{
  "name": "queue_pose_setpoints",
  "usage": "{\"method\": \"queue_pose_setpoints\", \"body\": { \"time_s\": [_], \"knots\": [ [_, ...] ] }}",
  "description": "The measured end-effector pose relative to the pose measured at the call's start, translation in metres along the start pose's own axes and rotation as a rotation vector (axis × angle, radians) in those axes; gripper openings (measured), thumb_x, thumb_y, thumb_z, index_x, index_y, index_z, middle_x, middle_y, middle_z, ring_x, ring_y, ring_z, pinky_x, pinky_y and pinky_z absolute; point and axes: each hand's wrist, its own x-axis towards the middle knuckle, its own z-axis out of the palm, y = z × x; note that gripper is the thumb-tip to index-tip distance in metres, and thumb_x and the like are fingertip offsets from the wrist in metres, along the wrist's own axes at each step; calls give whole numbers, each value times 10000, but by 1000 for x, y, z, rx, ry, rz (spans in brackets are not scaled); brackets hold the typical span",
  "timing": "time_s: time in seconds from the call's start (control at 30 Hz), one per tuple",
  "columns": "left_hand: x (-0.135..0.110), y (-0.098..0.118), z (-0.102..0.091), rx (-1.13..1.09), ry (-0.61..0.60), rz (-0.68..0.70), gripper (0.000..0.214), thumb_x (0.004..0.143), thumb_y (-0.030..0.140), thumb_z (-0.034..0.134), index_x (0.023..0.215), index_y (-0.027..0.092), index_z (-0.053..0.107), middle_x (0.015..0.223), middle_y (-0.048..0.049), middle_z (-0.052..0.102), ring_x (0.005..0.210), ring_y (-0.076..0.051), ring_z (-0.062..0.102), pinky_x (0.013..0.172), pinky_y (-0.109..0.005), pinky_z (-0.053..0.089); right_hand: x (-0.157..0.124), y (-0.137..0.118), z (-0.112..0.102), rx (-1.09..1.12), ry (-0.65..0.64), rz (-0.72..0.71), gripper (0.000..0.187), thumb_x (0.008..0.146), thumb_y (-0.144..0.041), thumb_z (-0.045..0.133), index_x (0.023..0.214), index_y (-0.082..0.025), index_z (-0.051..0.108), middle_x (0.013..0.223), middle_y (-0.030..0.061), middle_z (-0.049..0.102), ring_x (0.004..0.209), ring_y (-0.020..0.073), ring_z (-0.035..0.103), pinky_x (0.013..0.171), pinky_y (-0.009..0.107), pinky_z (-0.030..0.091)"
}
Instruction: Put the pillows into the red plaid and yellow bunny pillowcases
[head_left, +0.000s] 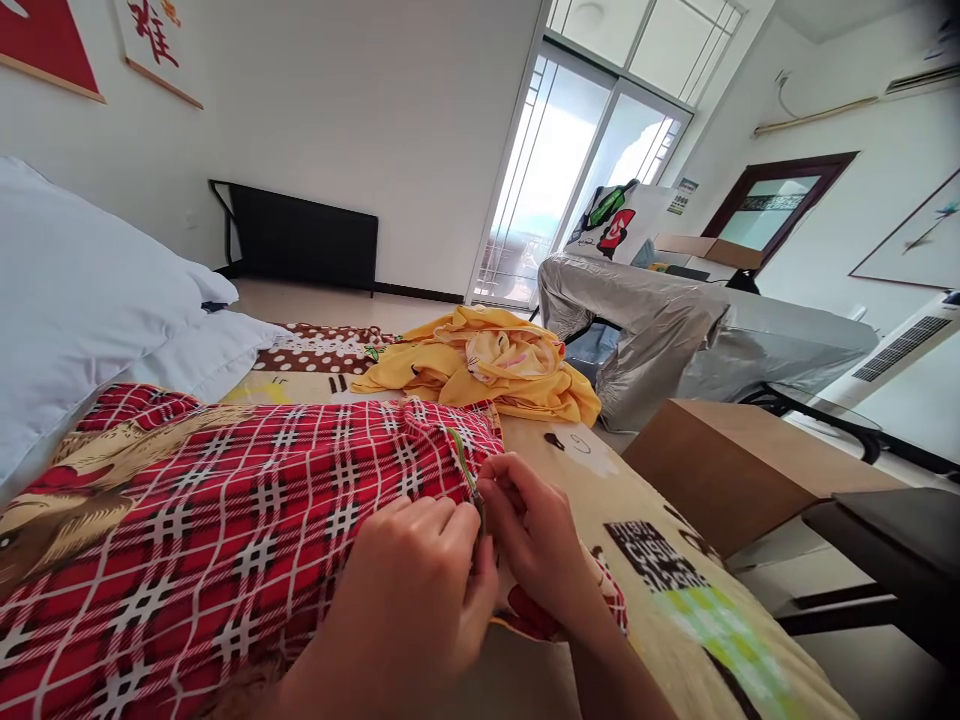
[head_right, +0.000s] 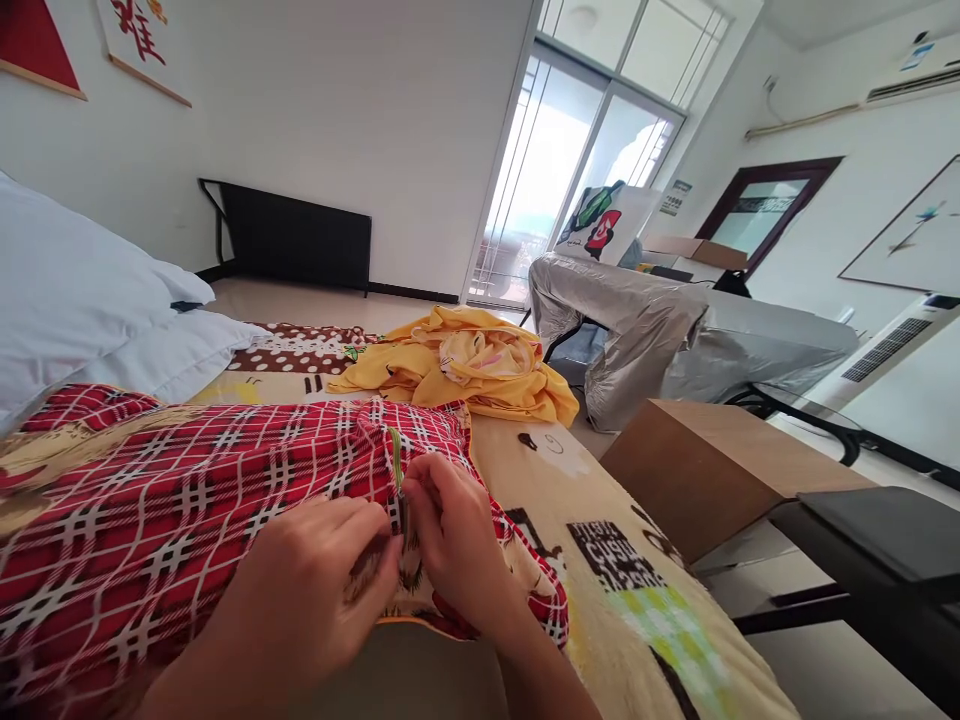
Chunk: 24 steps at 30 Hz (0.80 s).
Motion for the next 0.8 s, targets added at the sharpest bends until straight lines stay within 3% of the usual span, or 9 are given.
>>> {"method": "queue_pose_setpoints", "body": {
  "time_s": [0.2, 0.33, 0.53, 0.8],
  "knots": [
    [1, 2, 18, 212, -5, -64, 150, 767, 147, 509, 628, 201, 503, 546, -23, 585, 475, -206, 574, 470, -314, 339, -3, -3, -1, -32, 29, -19, 140, 943, -239, 443, 832, -184, 508, 728, 8, 590, 664, 115, 530, 596, 228, 400],
    [2, 2, 21, 239, -55, -123, 146, 778, 156, 510, 638, 196, 504, 572, -32, 604, 514, -206, 600, 484, -300, 364, -4, -3, 0, -49, 46, -37, 114, 936, -219, 452, 847, -185, 515, 749, 12, 603, 687, 119, 547, 610, 229, 414],
    [3, 5, 28, 278, 0, -141, 147, 777, 153, 510, 634, 188, 513, 558, -40, 593, 498, -209, 591, 472, -301, 366, -5, -5, -1, -73, 67, -55, 106, 934, -202, 455, 851, -188, 518, 738, 8, 602, 677, 117, 553, 617, 227, 421],
    [2, 5, 27, 191, -82, -178, 114, 737, 119, 477, 657, 185, 526, 600, -52, 610, 555, -220, 605, 507, -311, 391, -4, -4, -1, -98, 78, -55, 128, 933, -222, 451, 832, -184, 520, 720, 13, 598, 671, 125, 554, 593, 233, 415]
  ]
}}
